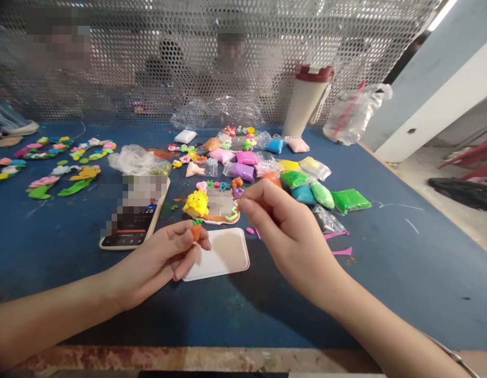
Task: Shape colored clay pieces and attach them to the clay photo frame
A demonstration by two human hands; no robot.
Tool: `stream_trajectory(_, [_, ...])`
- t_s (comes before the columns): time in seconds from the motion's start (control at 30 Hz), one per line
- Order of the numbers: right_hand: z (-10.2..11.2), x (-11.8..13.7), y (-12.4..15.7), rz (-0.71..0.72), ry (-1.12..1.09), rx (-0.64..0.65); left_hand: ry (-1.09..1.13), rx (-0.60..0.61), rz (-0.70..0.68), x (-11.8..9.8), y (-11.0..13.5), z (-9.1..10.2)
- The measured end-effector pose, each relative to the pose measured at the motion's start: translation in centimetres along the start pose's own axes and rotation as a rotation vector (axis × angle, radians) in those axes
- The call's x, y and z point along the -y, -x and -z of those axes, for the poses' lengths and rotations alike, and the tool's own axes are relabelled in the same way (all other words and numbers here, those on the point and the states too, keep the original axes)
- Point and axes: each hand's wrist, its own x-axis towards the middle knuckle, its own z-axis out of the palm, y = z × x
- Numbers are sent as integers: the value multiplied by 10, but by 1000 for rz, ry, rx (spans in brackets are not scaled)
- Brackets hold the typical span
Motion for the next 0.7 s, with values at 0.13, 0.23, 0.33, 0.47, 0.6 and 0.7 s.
stream_trajectory(0.13, [-2,3,6,242,294,111,16,-22,8,-1,-1,-1])
stream_trajectory(0.23, [-10,-1,11,333,355,145,6,-16,6,-1,-1,-2])
stream_trajectory(0.33, [-16,-6,14,357,389,153,-14,0,9,-1,0,-2])
stream_trajectory(0.47, [-19,-10,16,350,385,164,-50,18,23,0,1,0])
stream_trajectory(0.6, [-20,-10,17,330,386,151,-61,10,17,1,1,0])
stream_trajectory(0.7, [-21,-11,16,316,390,132,-57,14,11,1,1,-1])
